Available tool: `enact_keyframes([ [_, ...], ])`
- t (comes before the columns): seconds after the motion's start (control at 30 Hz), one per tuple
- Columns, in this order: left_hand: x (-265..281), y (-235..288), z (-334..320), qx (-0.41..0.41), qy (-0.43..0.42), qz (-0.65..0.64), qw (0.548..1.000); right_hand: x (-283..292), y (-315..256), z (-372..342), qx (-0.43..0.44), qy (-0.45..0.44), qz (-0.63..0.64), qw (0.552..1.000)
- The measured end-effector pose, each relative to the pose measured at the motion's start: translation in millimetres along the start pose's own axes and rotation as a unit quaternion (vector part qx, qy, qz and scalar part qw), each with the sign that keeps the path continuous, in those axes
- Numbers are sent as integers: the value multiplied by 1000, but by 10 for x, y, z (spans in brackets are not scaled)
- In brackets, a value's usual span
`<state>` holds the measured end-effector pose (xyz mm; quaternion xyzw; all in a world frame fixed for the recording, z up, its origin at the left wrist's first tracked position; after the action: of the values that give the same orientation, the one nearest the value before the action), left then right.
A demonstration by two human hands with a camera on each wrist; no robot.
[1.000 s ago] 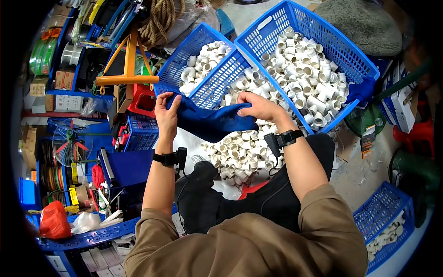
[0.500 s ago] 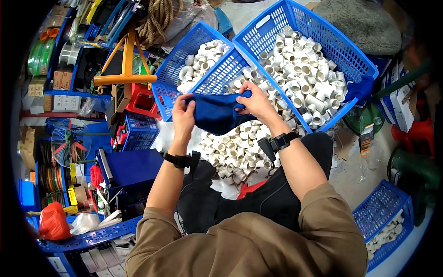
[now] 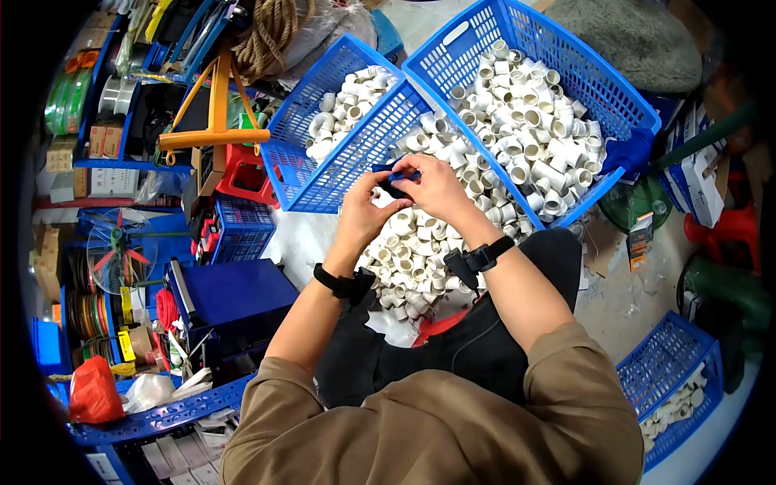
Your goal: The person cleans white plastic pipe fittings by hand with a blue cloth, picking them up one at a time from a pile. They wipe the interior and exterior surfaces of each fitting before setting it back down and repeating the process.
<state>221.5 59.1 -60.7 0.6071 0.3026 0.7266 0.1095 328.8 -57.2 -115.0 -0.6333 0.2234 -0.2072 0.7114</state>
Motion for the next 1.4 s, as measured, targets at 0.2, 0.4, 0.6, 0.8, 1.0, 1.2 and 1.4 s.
enact_keyframes([
  [0.2,-73,-49,5,37,65,-6,997,4,-150,-49,18,20,-17,999],
  [0.4,25,-168,-44,77,35,-302,950,159,-113,-88,41,29,-190,981],
  [0.6,135,-351,-89,68,66,-398,913,192,-69,-51,80,-12,-171,982],
  [0.8,122,-483,-108,98,130,-440,883,210,-129,-31,117,38,-155,980],
  [1.0,154,-399,-78,125,127,-448,876,282,-251,-1,215,84,-51,972],
  [1.2,240,-410,-23,101,158,-553,812,321,-252,-62,187,-36,-129,973],
  [1.4,364,-596,-63,96,154,-509,841,349,-149,7,112,-6,-67,991],
])
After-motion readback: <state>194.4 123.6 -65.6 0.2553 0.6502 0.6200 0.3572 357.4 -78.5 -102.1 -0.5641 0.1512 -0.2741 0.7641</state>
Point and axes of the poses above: each hand's wrist, its own z-axis towards the middle knuckle, its own x-axis out of the back of the hand, y = z × x, the point moved 3 cm from there along z, towards the middle knuckle, and after that the axes turned 5 degrees about -y, right-handed, at the moved point
